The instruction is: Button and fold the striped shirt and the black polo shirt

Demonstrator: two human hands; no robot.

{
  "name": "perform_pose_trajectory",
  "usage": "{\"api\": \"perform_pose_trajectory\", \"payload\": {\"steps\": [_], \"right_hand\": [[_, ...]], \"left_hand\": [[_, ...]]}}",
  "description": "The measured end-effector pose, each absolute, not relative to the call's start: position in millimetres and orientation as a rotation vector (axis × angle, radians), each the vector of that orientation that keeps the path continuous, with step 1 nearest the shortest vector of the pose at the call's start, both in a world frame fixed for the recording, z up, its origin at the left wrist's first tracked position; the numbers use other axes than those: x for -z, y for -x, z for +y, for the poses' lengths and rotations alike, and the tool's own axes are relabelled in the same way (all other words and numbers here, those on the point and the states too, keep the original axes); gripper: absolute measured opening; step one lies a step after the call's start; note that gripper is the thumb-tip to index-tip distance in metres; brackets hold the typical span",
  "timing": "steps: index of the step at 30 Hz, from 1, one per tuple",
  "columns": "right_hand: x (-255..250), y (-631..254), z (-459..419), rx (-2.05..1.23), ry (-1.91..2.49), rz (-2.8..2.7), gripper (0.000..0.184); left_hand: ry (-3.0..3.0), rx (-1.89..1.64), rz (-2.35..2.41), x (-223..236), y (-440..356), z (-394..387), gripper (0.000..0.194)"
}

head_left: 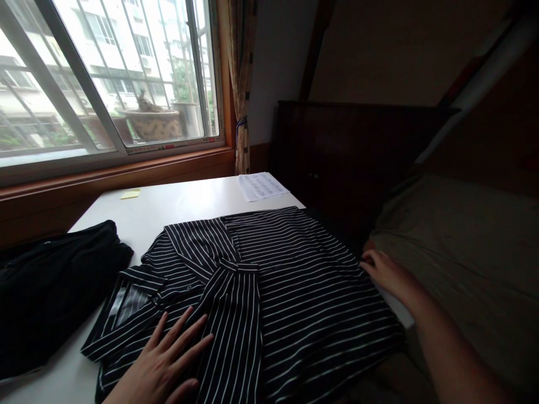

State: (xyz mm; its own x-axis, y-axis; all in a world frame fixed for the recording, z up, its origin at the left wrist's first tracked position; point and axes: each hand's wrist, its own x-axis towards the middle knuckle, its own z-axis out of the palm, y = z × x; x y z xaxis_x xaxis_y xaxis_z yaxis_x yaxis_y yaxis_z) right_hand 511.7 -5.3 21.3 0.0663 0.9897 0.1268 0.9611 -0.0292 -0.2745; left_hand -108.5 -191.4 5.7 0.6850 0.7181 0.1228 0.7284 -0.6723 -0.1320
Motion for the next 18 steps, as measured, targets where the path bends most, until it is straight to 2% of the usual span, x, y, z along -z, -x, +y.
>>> {"api": "perform_pose_trajectory", "payload": {"steps": [3,9,14,18], "right_hand": [[-27.0,-471.1,12.1,0.061,1.985,-2.053,0.031],[-16.7,-449.7,44.5,0.268,2.339,-1.938,0.047],[-11.5,-450.9,58.4,0.346,2.374,-1.901,0.052],[-7.7,-448.4,64.7,0.256,2.455,-1.869,0.053]], "left_hand": [[2.614,0.132,-1.374,-4.1,122.9,-175.8,0.064],[2.259,0.439,-1.721,-1.1,165.6,-148.1,0.056],[2.184,0.585,-1.902,-4.9,203.9,-144.2,0.053],[2.038,0.570,-2.081,14.5,236.1,-138.5,0.055]]}}
